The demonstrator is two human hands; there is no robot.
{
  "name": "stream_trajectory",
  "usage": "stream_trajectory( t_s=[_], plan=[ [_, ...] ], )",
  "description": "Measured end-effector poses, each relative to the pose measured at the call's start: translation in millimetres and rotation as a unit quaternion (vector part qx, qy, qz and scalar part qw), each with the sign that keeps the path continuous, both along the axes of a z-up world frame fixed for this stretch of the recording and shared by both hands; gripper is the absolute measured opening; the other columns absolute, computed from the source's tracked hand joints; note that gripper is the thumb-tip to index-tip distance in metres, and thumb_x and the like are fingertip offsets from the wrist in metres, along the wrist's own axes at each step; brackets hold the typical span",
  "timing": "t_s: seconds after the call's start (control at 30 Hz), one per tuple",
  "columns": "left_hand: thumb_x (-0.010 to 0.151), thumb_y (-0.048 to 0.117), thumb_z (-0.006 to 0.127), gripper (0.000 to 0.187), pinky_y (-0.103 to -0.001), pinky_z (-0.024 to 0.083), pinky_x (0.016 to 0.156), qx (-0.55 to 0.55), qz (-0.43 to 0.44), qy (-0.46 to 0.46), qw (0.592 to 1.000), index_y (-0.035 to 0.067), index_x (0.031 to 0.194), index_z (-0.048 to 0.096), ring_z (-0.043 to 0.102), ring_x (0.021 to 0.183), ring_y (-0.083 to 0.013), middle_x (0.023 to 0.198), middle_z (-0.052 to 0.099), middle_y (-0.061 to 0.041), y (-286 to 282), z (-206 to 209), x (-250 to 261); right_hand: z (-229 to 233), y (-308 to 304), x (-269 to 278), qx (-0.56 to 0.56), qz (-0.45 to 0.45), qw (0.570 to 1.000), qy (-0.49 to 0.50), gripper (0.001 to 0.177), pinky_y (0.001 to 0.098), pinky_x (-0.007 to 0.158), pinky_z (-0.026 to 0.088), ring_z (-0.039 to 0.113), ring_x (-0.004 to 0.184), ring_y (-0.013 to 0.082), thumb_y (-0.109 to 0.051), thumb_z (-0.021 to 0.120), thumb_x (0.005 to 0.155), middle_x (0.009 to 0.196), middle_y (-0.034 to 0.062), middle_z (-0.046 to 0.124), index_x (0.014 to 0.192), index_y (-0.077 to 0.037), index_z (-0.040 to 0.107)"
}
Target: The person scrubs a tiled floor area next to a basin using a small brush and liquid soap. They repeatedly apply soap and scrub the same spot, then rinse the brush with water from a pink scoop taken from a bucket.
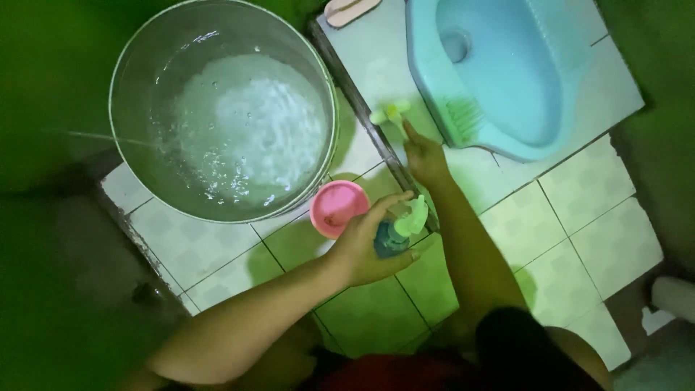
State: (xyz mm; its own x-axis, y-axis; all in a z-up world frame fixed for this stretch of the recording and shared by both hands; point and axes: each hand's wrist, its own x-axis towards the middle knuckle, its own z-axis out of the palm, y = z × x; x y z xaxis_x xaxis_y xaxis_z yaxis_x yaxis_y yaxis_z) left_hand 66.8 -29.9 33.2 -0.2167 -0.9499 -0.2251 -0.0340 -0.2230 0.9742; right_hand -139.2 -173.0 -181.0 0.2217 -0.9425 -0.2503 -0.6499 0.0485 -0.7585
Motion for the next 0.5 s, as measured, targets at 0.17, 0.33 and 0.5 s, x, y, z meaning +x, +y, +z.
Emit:
stream_trajectory(
  t_s=[0.17,0.33,0.5],
  plan=[
    [0.072,0.018,0.08,0.078,-0.051,0.049,0.1,0.024,-0.007,0.0,1.0,0.013,0.144,0.052,0.068,0.107,-0.0362,0.104,0.071,-0.019,-1.9,-0.2,4.0,-5.3,29.7,-19.8,-0.001,-0.058,0.997,-0.049,0.045,0.0541,0.105,0.046,0.059,0.125,0.0411,-0.01,0.054,0.099,0.137,0.0164,0.064,0.143,-0.013,0.06],
    [0.072,0.017,0.081,0.079,-0.048,0.048,0.101,0.021,0.004,-0.003,1.0,0.015,0.145,0.051,0.068,0.108,-0.0328,0.107,0.071,-0.017,0.0,-4.3,4.4,0.9,-32.8,25.7,0.018,-0.023,1.0,0.007,0.045,0.0498,0.099,0.049,0.068,0.114,0.027,-0.021,0.05,0.106,0.126,0.0066,0.072,0.15,-0.029,0.056],
    [0.074,0.022,0.081,0.081,-0.05,0.05,0.1,0.018,-0.006,-0.018,1.0,0.017,0.148,0.048,0.068,0.107,-0.0367,0.103,0.071,-0.019,-5.9,-3.7,3.1,-8.5,-86.8,71.9,0.026,-0.015,1.0,0.008,0.045,0.0443,0.101,0.052,0.068,0.117,0.0333,-0.026,0.051,0.104,0.122,0.0144,0.074,0.148,-0.036,0.054]
  ],
)
